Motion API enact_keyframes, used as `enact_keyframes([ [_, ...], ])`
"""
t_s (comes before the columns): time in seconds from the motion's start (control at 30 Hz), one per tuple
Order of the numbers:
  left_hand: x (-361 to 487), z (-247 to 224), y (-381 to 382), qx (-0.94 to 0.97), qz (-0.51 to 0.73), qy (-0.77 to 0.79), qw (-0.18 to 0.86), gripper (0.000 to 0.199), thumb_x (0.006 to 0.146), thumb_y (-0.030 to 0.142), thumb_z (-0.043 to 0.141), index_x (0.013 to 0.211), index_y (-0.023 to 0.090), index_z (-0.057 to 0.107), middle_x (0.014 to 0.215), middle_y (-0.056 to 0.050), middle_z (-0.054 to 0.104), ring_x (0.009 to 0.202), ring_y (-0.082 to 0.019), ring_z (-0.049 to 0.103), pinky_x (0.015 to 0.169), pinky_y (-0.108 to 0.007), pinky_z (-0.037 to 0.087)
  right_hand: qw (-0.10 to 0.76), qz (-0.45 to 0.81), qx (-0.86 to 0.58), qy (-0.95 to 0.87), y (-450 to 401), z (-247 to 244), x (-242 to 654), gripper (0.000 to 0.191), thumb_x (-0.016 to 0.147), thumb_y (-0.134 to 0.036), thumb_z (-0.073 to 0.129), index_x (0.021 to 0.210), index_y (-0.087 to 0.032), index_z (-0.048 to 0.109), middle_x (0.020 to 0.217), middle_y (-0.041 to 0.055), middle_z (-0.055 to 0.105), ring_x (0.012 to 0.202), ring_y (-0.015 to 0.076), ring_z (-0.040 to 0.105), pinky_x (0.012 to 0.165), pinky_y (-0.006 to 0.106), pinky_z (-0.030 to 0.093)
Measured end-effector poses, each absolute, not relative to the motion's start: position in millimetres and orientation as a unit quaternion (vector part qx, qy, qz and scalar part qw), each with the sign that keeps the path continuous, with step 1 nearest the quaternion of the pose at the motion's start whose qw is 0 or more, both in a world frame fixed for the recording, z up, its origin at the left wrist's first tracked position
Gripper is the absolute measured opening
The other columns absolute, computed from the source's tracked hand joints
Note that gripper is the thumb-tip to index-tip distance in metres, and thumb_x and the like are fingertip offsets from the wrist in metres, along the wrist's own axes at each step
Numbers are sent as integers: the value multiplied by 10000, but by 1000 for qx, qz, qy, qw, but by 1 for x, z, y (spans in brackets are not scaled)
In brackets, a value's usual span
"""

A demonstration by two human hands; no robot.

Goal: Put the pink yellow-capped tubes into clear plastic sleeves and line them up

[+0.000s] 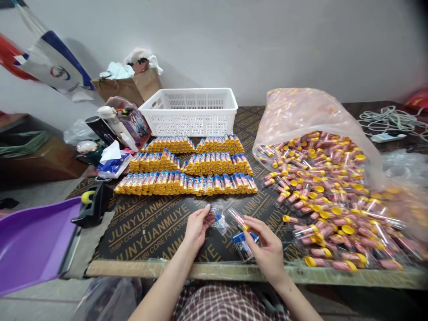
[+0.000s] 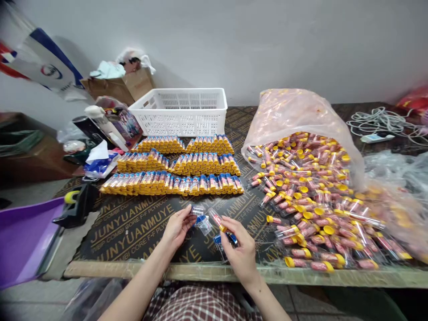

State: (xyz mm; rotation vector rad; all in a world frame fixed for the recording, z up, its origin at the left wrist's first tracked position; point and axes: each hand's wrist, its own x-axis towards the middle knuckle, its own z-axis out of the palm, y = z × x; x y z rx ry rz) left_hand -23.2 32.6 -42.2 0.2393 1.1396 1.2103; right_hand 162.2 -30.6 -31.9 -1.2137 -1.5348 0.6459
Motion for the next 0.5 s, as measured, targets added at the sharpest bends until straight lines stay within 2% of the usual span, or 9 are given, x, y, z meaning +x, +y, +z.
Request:
enact_keyframes([
  [0.2, -21, -44, 30, 117, 534, 512, 662, 366, 461, 349, 842, 629, 105, 627, 569, -24, 638, 538, -111, 600, 535, -208, 488, 495, 228, -492, -679, -31, -30, 158, 316, 820, -121, 543, 1098, -258, 606, 1114, 55, 633, 1053, 202, 585, 917, 377, 478],
  [0.3, -17, -44, 28, 152, 543, 508, 651, 361, 499, 367, 822, 647, 102, 627, 592, -21, 639, 547, -101, 590, 551, -209, 494, 473, 236, -477, -702, -31, -29, 156, 305, 818, -121, 545, 1084, -253, 610, 1107, 57, 633, 1040, 200, 593, 923, 376, 475],
  [0.4, -13, -41, 26, 169, 559, 478, 657, 349, 559, 361, 795, 740, 119, 618, 673, -16, 657, 575, -96, 597, 584, -222, 510, 451, 262, -459, -719, -30, -32, 155, 306, 833, -117, 522, 1092, -255, 608, 1125, 60, 621, 1053, 199, 585, 930, 377, 470],
  [0.5, -10, -36, 24, 176, 545, 463, 677, 409, 536, 280, 819, 835, 143, 575, 696, -11, 668, 594, -107, 614, 602, -234, 516, 450, 280, -442, -723, -30, -37, 154, 329, 861, -93, 462, 1096, -273, 606, 1127, 52, 607, 1058, 186, 575, 930, 366, 467],
])
